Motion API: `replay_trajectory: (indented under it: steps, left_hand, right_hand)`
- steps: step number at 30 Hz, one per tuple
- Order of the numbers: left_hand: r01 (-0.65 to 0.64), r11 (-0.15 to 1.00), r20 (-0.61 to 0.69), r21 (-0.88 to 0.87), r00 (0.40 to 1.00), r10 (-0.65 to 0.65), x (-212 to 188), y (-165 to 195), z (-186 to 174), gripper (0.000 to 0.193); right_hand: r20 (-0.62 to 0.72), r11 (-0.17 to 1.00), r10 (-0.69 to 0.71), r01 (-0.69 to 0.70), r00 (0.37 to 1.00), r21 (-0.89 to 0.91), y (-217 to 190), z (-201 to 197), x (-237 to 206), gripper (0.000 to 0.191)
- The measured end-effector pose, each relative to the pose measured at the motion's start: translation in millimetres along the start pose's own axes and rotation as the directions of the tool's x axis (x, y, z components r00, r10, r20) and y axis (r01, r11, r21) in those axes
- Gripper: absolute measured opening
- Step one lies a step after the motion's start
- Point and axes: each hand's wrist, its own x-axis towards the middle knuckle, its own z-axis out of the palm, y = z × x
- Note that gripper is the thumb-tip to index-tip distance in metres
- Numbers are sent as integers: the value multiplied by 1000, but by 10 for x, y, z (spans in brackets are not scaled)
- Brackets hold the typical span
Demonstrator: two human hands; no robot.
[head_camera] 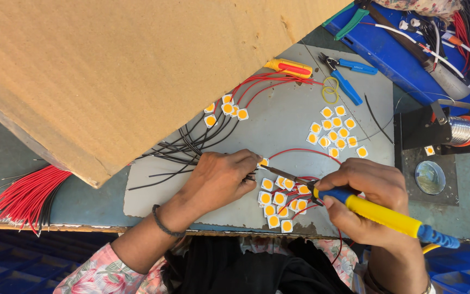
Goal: The person solders red and black wires to small square LED modules on a workbench. They repeatedly apply solder with a soldering iron to attach wires to each LED, then move the completed units aside.
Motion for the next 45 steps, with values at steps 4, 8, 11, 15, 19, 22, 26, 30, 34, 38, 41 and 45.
replay_trajectory:
  steps: [4,8,11,15,19,22,26,30,34,38,41,45]
  left_hand:
    - [16,1000,2,15,1000,-16,-19,-9,2,29]
    - [-1,1000,-8,12,1000,1,-20,-20,2,30]
    - [0,1000,-9,14,1000,1,-15,-20,5,30]
    - [10,1000,1,25,1000,-10,-31,-26,25,30]
    - [1,1000,-14,24,1000,0,-36,-31,28,30]
    - [-19,1000,-44,11,999,20,-30,-17,40,32]
    - [5,1000,-8,21,1000,-5,-27,-29,36,31]
    - [-6,1000,-26,13,1000,6,-21,-29,36,32]
    - [4,1000,-10,21,1000,-3,-20,-41,25,30]
    - [-5,1000,-11,28,1000,5,-15,-36,17,31]
    - [2,1000,2,31,1000,-2,-22,-48,27,31]
    - [-2,1000,-2,30,1000,2,-19,-52,31,31]
  right_hand:
    - [6,1000,-27,27,1000,13,-5,45,26,19]
    - [18,1000,-21,20,1000,17,-29,58,42,20]
    - [31,1000,-16,16,999,5,-43,51,55,20]
    - [44,999,-34,33,998,5,-54,59,70,20]
    - [49,999,-36,36,998,-9,-58,56,74,19]
    - [22,1000,-21,21,1000,-11,-49,16,56,19]
    - [-6,1000,-16,16,1000,-3,-37,-54,38,18]
    - [6,1000,9,-9,1000,2,-22,-36,40,20]
    - [12,1000,14,-14,1000,3,-15,35,57,18]
    - [21,1000,7,-7,1000,7,-6,54,68,18]
    - [26,999,26,-27,999,21,2,75,70,19]
    - [38,1000,-14,13,999,25,16,73,76,20]
